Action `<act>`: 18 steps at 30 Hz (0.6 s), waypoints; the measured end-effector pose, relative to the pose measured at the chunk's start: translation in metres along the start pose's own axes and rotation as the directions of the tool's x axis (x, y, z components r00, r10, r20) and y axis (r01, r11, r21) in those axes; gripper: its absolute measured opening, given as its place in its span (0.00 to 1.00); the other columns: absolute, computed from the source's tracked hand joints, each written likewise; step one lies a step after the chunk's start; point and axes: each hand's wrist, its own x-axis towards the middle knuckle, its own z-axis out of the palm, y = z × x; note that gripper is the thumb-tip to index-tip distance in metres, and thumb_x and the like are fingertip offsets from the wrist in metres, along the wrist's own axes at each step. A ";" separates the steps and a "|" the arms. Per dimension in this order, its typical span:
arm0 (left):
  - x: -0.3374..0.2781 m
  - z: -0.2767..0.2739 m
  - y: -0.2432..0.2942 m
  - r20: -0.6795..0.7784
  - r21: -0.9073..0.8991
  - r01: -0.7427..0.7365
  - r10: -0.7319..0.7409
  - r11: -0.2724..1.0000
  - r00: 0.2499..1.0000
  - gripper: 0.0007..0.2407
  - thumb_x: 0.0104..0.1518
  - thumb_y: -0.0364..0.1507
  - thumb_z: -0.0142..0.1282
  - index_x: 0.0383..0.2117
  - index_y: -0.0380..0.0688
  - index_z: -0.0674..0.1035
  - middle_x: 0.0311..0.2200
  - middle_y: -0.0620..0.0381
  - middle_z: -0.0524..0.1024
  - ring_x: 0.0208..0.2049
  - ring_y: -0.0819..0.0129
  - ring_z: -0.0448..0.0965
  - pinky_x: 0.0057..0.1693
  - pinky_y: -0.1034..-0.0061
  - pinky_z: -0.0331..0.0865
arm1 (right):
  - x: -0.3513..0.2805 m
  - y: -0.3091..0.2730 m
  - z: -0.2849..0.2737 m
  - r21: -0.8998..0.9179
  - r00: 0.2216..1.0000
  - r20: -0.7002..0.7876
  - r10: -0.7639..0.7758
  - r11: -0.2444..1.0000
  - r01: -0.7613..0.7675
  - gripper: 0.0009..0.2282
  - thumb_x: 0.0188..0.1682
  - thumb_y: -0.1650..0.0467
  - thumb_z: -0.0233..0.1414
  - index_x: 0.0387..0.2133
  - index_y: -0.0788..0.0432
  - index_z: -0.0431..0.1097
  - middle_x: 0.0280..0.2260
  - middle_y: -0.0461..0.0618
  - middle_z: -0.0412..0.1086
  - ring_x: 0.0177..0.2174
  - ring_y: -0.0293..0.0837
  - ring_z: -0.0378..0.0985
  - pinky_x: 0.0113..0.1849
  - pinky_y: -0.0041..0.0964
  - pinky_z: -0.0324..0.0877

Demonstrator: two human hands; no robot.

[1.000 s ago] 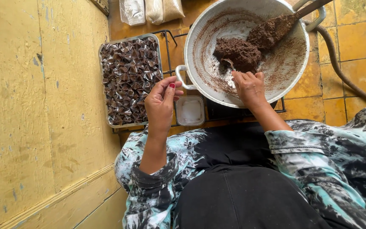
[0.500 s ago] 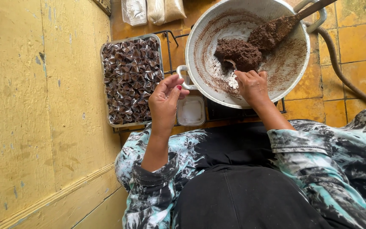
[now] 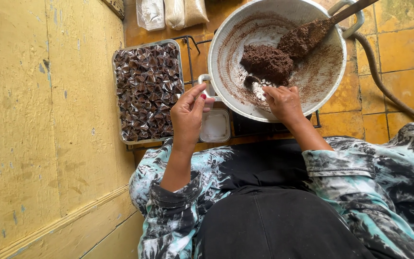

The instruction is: Scooping a chocolate mixture from a pot, rolling it into small balls, and placing them into paper liners.

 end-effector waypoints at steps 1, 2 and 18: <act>0.000 0.000 0.001 -0.001 -0.001 0.000 0.000 1.000 1.000 0.11 0.66 0.23 0.51 0.52 0.39 0.79 0.53 0.42 0.75 0.40 0.62 0.87 0.42 0.78 0.82 | -0.002 0.002 0.001 -0.001 1.000 0.001 -0.001 1.000 0.001 0.04 0.58 0.65 0.53 0.42 0.43 0.75 0.31 0.42 0.78 0.35 0.44 0.80 0.40 0.39 0.64; -0.001 -0.001 0.003 -0.004 0.020 -0.012 0.012 1.000 1.000 0.10 0.67 0.23 0.51 0.52 0.39 0.79 0.53 0.43 0.75 0.40 0.63 0.86 0.42 0.79 0.81 | -0.004 0.003 0.001 0.009 1.000 0.013 0.022 1.000 -0.022 0.04 0.58 0.66 0.53 0.43 0.43 0.75 0.31 0.43 0.78 0.35 0.45 0.81 0.40 0.40 0.64; -0.006 -0.003 0.009 -0.036 0.083 -0.075 0.078 0.994 0.996 0.11 0.68 0.25 0.49 0.53 0.41 0.78 0.51 0.45 0.76 0.41 0.68 0.82 0.42 0.79 0.80 | -0.026 -0.029 -0.033 0.173 0.980 0.104 0.172 0.967 -0.188 0.06 0.60 0.66 0.51 0.44 0.47 0.76 0.32 0.45 0.79 0.33 0.48 0.81 0.39 0.42 0.64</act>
